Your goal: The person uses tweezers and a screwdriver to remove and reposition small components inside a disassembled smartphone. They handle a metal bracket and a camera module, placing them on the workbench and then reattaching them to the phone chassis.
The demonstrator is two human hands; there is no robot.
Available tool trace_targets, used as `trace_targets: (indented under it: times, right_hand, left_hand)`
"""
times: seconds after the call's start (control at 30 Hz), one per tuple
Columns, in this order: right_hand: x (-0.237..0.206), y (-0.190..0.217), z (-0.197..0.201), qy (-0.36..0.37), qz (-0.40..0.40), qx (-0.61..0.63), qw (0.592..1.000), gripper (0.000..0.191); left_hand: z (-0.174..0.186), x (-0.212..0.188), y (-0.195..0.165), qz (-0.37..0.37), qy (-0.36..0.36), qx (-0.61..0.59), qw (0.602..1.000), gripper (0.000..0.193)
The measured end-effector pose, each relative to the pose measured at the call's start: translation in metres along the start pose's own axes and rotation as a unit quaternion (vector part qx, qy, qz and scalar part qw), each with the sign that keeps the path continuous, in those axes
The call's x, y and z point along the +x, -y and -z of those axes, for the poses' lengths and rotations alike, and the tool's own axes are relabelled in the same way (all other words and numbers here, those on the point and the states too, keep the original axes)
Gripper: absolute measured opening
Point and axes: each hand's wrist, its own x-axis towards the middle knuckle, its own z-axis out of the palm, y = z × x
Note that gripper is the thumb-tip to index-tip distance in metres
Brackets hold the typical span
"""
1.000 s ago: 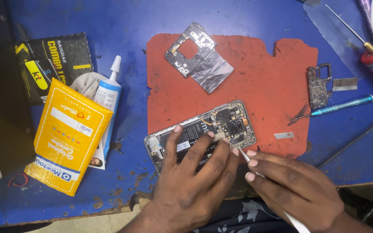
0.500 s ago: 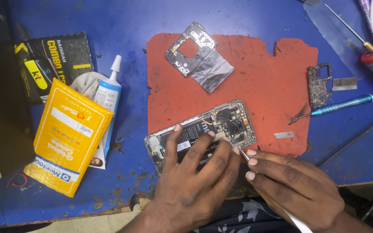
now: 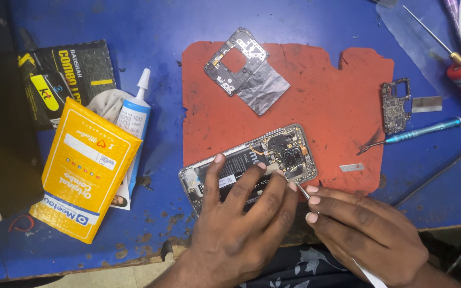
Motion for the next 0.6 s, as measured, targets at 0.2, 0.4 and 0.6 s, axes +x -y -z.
trace_targets:
  times: [0.2, 0.4, 0.6]
  right_hand:
    - [0.0033, -0.0013, 0.0008, 0.001, 0.013, -0.008, 1.0, 0.019]
    - [0.0013, -0.001, 0.0033, 0.023, 0.007, -0.004, 1.0, 0.022]
    - [-0.0006, -0.0018, 0.0012, 0.019, 0.014, 0.005, 1.0, 0.021]
  left_hand:
    - [0.0007, 0.0005, 0.0, 0.0, 0.003, -0.003, 1.0, 0.031]
    - [0.0012, 0.0004, 0.0001, 0.003, -0.001, -0.008, 1.0, 0.031]
    - [0.0007, 0.0011, 0.0009, 0.003, -0.003, -0.009, 1.0, 0.028]
